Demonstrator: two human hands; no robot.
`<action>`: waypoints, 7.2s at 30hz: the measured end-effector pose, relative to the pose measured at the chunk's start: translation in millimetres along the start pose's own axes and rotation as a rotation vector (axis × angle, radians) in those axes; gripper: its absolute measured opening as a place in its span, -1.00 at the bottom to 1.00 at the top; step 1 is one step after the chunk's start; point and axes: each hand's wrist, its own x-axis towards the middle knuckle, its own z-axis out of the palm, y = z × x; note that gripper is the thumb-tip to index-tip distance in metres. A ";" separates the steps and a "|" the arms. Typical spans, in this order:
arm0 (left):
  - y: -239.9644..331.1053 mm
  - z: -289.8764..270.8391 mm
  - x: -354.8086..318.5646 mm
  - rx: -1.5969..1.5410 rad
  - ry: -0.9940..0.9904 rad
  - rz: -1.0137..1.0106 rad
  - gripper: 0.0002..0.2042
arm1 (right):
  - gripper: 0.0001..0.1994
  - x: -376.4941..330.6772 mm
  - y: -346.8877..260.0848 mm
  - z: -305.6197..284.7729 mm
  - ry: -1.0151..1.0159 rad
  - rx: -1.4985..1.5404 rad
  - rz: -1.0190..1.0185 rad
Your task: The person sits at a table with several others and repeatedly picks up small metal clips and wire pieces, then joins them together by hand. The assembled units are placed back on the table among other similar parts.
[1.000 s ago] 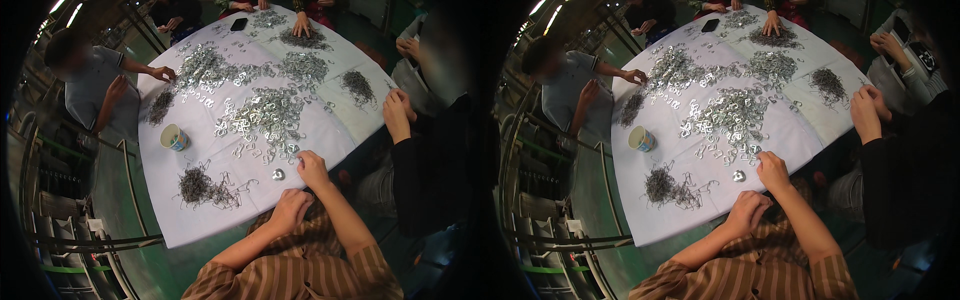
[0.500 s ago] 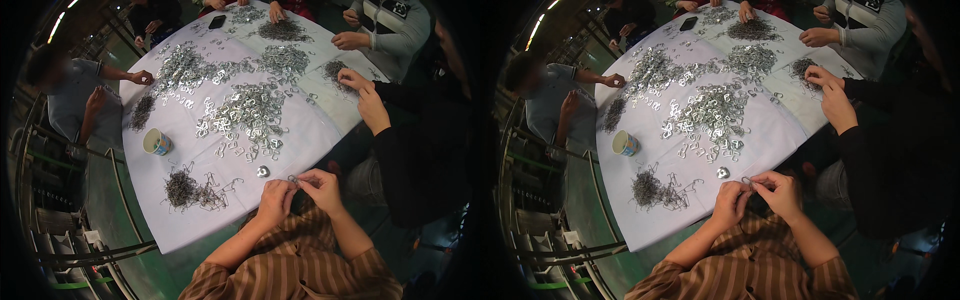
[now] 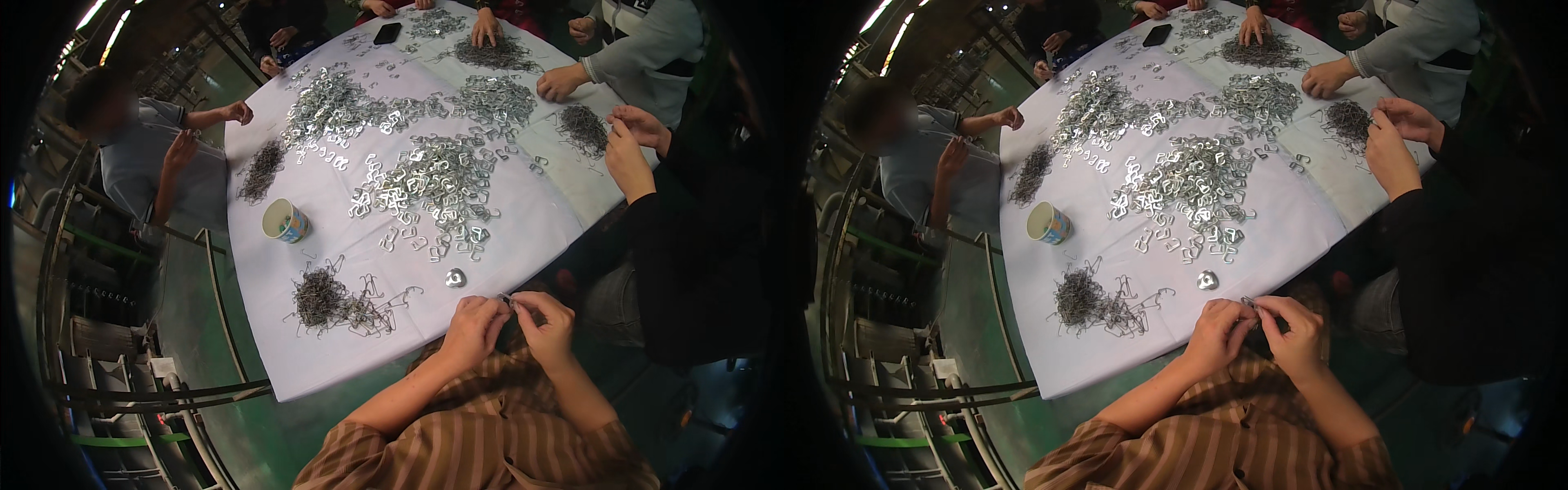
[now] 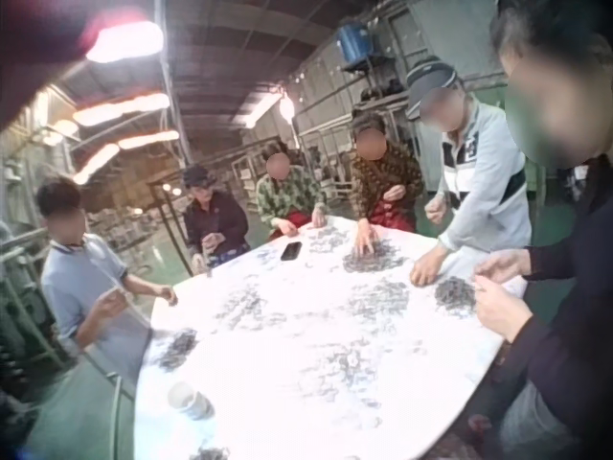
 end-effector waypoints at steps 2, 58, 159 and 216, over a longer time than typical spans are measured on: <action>-6.9 -10.5 -1.6 0.003 0.046 -0.034 -0.88 | -0.85 -2.4 0.5 1.7 0.005 0.003 -0.018; 11.4 -34.7 15.7 -0.044 -0.054 0.023 -0.90 | -0.73 -21.6 8.6 5.4 -0.013 0.056 -0.083; -56.3 -126.4 -8.8 0.245 0.222 -0.522 -0.92 | -0.72 -14.9 7.2 -0.8 0.071 0.029 -0.149; 19.6 -4.4 8.0 0.067 0.050 0.053 -0.83 | -0.85 33.9 39.3 14.8 -0.166 0.413 0.466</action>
